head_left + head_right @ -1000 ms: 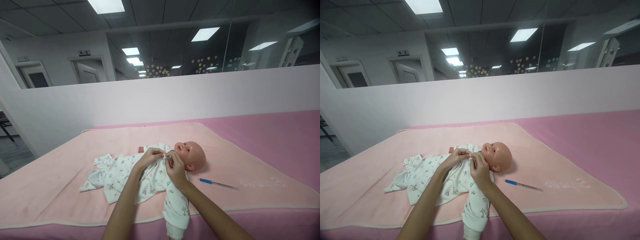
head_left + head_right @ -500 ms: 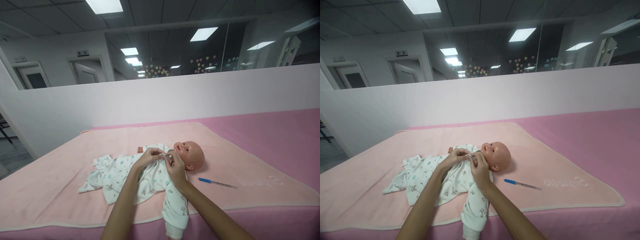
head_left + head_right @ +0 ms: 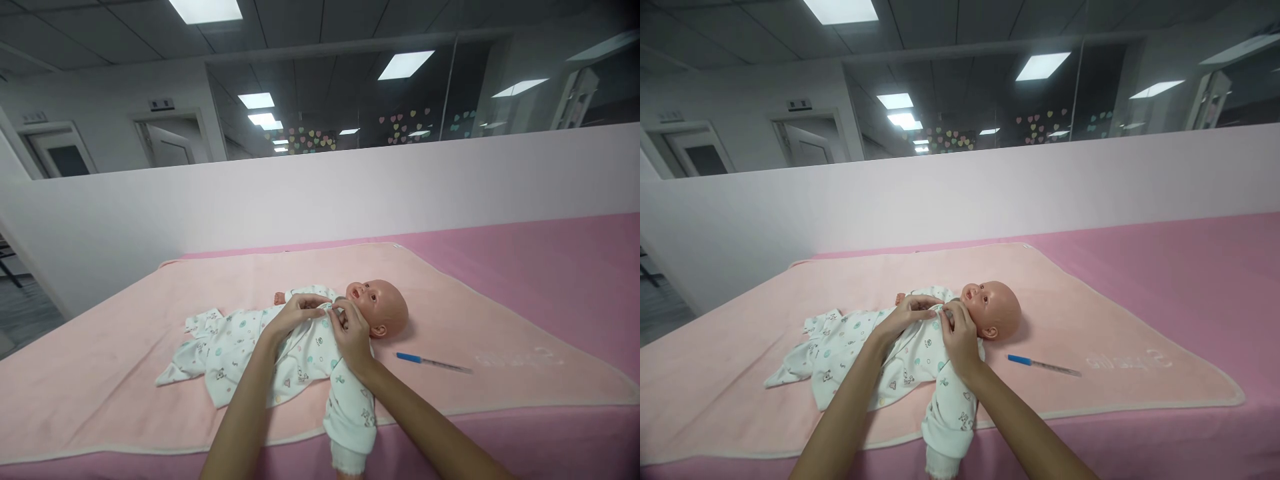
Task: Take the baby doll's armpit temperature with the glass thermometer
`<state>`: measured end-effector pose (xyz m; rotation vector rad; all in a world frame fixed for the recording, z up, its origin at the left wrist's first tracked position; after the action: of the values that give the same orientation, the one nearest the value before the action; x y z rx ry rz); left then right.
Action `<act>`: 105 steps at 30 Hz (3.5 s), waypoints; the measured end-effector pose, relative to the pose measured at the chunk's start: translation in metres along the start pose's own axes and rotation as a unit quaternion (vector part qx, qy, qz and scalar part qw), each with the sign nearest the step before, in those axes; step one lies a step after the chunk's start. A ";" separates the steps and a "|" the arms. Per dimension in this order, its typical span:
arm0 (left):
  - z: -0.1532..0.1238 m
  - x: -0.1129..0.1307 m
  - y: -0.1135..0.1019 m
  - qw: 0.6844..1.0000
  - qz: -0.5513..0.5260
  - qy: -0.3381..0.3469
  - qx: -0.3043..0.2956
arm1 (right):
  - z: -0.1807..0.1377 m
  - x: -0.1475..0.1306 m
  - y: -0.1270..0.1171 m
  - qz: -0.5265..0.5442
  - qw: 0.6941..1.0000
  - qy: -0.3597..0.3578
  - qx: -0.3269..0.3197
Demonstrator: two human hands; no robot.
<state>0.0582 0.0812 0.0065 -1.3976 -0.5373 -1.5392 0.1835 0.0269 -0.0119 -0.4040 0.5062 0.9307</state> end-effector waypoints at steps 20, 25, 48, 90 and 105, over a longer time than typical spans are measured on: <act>-0.002 0.003 0.000 0.998 -0.027 -0.035 0.035 | -0.001 0.000 0.001 0.022 1.000 0.013 -0.018; -0.001 0.002 0.000 0.998 -0.033 -0.032 0.044 | -0.002 0.000 0.001 0.011 1.000 0.002 -0.014; -0.001 0.003 0.000 0.998 -0.042 -0.022 0.037 | -0.001 -0.004 0.000 0.006 0.999 -0.029 -0.016; -0.038 0.001 -0.023 0.996 -0.034 -0.045 0.070 | 0.005 -0.025 0.022 -0.135 0.955 -0.200 -0.174; -0.042 0.004 -0.021 0.993 0.025 -0.027 0.114 | 0.003 -0.032 0.022 -0.078 0.948 -0.240 -0.194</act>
<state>0.0189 0.0547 0.0057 -1.2692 -0.6841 -1.3573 0.1503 0.0192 0.0062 -0.5426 -0.1582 0.9345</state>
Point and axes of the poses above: each hand's wrist, its own z-axis towards the middle knuckle, its own y-axis out of the palm, x = y × z, the point moved 5 cm from there along z, towards the middle knuckle, and after that the axes turned 4 degrees about y, right-handed, at the moved point
